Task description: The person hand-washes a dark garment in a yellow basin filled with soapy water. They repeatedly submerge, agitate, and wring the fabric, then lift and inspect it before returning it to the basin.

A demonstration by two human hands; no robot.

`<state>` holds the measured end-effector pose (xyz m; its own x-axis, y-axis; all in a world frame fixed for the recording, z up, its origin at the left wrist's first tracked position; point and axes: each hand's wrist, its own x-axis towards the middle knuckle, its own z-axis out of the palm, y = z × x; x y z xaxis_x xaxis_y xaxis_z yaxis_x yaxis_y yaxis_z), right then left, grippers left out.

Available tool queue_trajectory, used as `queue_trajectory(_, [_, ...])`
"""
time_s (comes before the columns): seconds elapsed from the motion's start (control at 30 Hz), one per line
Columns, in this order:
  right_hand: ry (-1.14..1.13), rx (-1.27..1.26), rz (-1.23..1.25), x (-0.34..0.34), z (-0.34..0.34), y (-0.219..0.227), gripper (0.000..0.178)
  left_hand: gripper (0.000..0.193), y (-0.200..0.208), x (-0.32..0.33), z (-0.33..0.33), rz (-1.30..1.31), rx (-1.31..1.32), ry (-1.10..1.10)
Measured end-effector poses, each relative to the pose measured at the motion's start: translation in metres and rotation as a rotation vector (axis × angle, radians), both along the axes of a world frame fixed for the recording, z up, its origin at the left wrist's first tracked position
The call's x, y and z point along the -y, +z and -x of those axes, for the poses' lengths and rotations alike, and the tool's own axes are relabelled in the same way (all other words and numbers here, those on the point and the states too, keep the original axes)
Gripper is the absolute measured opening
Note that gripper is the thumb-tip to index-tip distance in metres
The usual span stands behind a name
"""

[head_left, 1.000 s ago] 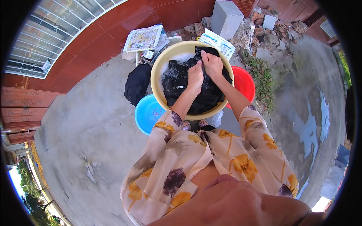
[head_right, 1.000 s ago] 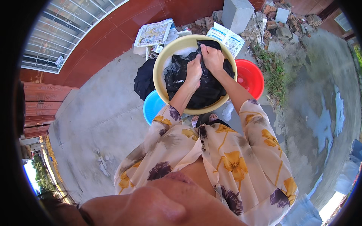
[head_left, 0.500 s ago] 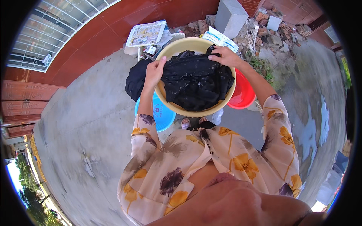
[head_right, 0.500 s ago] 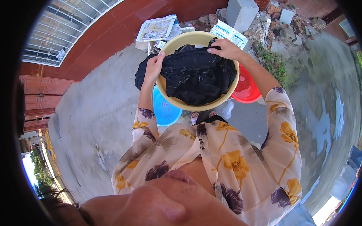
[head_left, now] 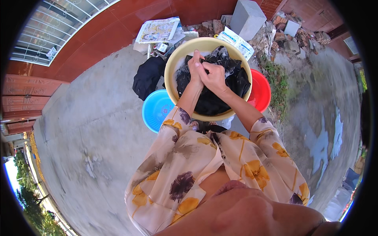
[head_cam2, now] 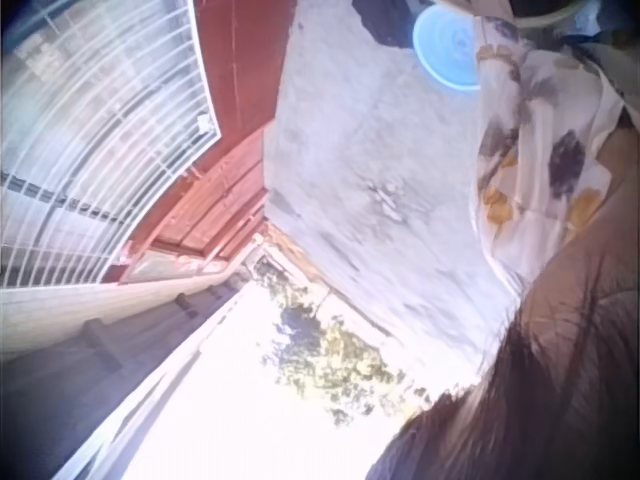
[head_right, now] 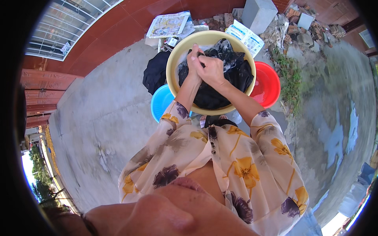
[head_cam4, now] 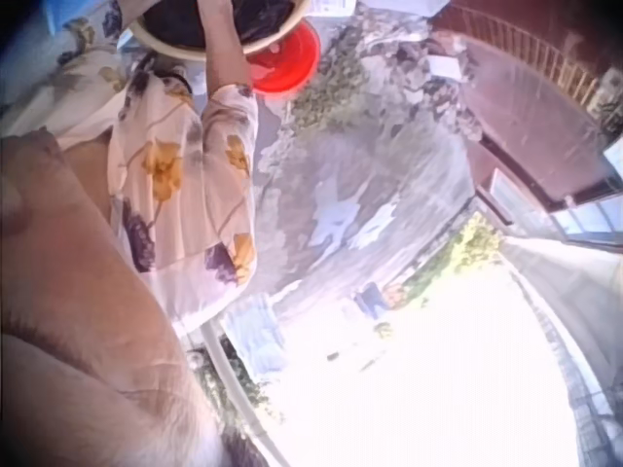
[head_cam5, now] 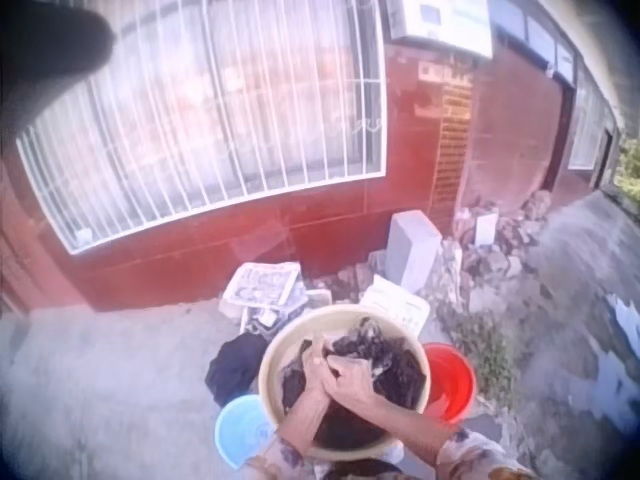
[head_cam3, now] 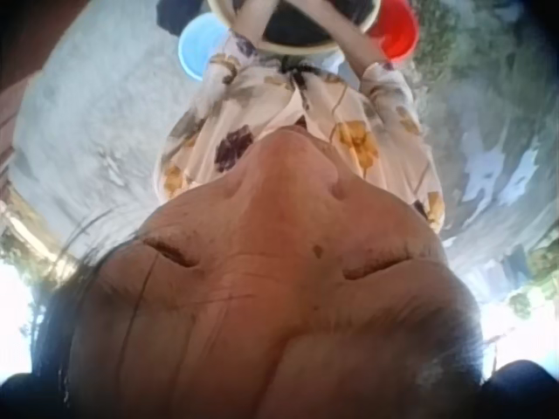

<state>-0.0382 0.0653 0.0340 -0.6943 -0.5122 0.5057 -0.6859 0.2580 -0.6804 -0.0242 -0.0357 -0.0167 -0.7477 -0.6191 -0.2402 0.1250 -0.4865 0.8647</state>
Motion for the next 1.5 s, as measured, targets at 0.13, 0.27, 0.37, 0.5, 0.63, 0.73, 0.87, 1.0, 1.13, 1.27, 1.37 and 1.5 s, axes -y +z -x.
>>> queue_trajectory(0.13, [-0.233,0.287,0.098,0.008,0.054,-0.02,0.04,0.042,0.026,-0.035,-0.003,0.088,0.045,-0.029])
queue_trajectory(0.27, [-0.146,0.141,0.09,0.013,0.02,-0.013,0.046,0.042,0.012,-0.015,0.011,-0.103,-0.105,-0.007])
queue_trajectory(0.37, [-0.272,0.27,-0.01,0.01,0.059,-0.011,0.049,0.041,0.037,-0.041,0.008,0.092,0.082,0.063])
queue_trajectory(0.5, [-0.128,0.108,0.034,0.009,0.011,-0.017,0.048,0.041,-0.005,-0.002,0.01,-0.081,-0.013,-0.09])
queue_trajectory(0.63, [-0.22,0.246,0.021,0.008,0.045,-0.014,0.048,0.04,0.029,-0.035,0.008,0.034,0.085,0.026])
queue_trajectory(0.73, [-0.077,0.122,0.025,0.011,0.007,-0.006,0.048,0.036,0.002,0.007,0.005,-0.136,-0.061,-0.132])
queue_trajectory(0.87, [0.136,0.185,-0.161,-0.02,0.107,-0.013,0.057,0.044,0.089,0.006,-0.034,-0.107,0.083,-0.2])
queue_trajectory(1.0, [0.524,-0.041,-0.427,-0.043,0.133,0.001,0.045,0.031,0.06,0.07,-0.067,0.242,0.036,-0.378])
queue_trajectory(1.13, [0.561,0.0,-0.64,-0.049,0.143,0.036,0.042,0.023,0.061,0.098,-0.074,0.689,0.188,-0.525])
queue_trajectory(1.27, [0.488,-0.153,-0.442,-0.044,0.16,0.071,0.033,0.02,0.092,0.101,-0.064,0.874,-0.007,-0.352])
queue_trajectory(1.37, [0.476,-0.08,-0.353,-0.039,0.15,0.092,0.031,0.031,0.111,0.1,-0.049,1.381,-0.074,-0.162])
queue_trajectory(1.5, [0.388,0.162,-0.156,-0.038,0.114,0.073,0.029,0.048,0.121,0.045,-0.016,1.321,-0.084,-0.338])
